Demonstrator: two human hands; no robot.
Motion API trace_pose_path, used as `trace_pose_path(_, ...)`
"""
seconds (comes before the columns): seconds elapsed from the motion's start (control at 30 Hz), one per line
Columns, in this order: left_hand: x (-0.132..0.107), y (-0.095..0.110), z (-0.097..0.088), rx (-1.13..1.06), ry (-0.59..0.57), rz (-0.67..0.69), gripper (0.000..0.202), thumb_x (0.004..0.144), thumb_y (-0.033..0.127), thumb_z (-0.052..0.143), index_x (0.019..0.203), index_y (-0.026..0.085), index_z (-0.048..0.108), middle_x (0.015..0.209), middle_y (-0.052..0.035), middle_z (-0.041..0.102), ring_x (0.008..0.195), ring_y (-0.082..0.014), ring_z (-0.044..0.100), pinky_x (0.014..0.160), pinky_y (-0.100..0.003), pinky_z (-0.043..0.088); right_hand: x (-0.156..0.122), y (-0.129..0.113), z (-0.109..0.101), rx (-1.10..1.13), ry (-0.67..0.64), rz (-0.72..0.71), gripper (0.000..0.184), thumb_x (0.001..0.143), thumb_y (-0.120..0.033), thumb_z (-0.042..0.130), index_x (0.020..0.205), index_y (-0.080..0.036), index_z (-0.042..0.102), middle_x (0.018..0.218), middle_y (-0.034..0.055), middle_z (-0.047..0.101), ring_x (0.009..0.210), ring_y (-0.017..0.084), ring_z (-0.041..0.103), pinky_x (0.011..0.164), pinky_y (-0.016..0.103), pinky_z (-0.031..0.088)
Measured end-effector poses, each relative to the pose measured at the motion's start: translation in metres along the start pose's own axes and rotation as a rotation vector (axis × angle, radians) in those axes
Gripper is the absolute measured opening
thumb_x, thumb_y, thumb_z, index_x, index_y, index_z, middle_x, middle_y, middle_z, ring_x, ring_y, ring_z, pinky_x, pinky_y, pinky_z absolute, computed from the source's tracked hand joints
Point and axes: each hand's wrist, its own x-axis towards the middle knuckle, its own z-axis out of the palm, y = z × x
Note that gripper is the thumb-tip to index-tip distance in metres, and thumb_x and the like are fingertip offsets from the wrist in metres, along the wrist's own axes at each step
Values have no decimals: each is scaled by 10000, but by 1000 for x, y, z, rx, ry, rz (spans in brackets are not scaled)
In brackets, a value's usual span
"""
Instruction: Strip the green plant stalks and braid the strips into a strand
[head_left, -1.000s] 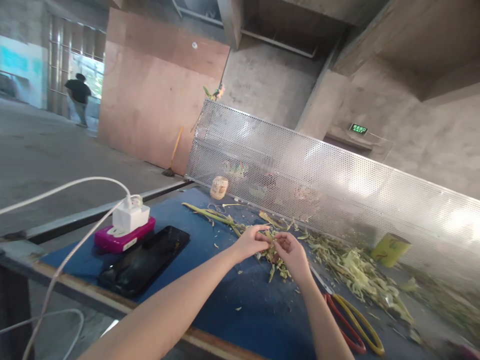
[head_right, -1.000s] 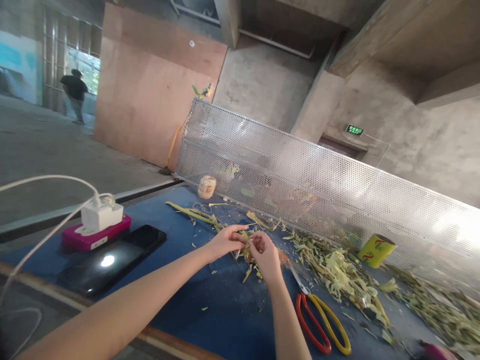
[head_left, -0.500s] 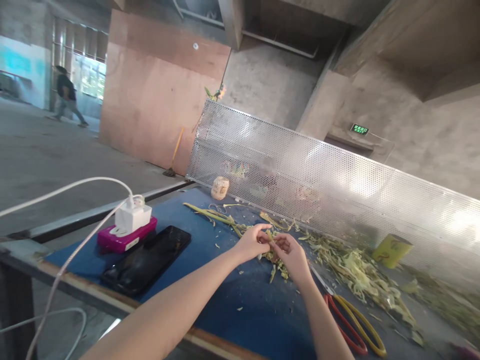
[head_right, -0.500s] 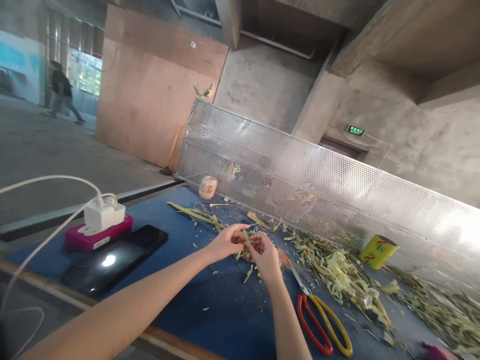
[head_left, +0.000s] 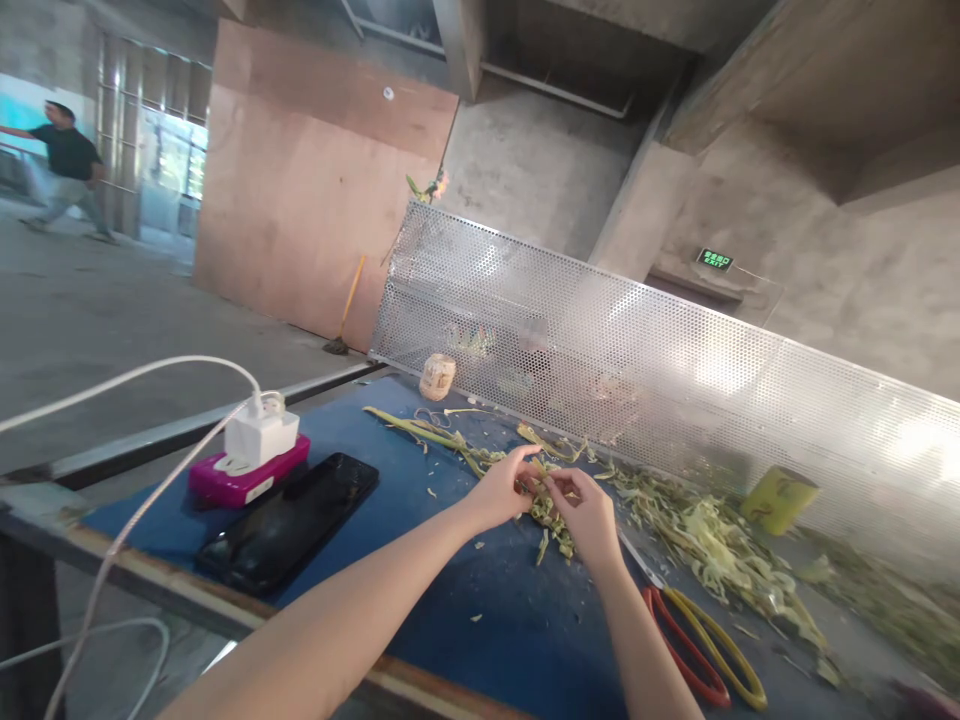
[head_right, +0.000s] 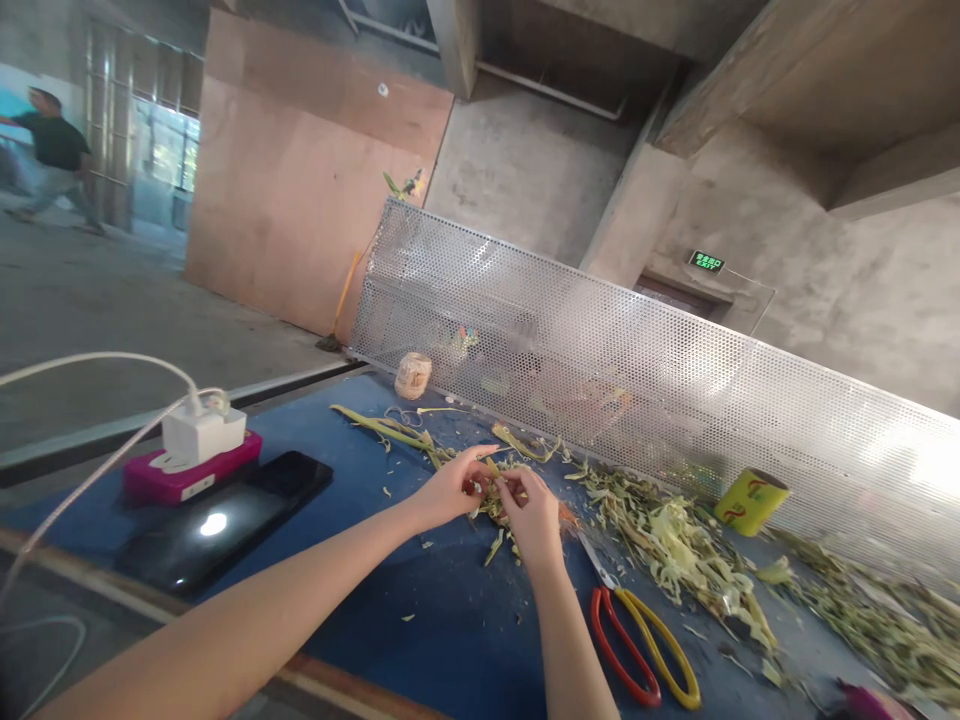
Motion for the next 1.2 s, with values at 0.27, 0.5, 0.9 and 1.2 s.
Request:
trace_pose_path(0.27,3,1,0,40,142,9,649,660,114,578,1258,99,325,839,-90,662,772,-172,595,682,-288,444,-1,0,3,123,37,38,281,673,-453,600,726,-182,551,649,12,574,440,131,542,458,268,456)
trace_pose_path(0.5,-1,11,2,8,151,18,631,680,134,594,1266,165,360,839,-71,687,726,-164,611,650,-278,453,-3,-3,5,177,149,26,245,673,-418,612,710,-192,527,671,16,566,503,138,563,495,277,489)
trace_pose_path(0.9,-2,11,1,-86,233,-22,623,675,187,627,1251,163,389,828,-86,689,552,-120,569,565,-266,465,-2,1,9,408,88,156,284,653,-451,627,659,-181,539,612,-2,556,533,138,556,538,308,534)
trace_pose_path(1.2,0,14,-1,-84,222,-33,580,663,171,638,1204,139,430,811,-91,684,705,-184,631,634,-306,493,2,4,5,721,-116,386,318,524,-418,734,653,-161,601,592,-6,577,582,125,576,702,338,546)
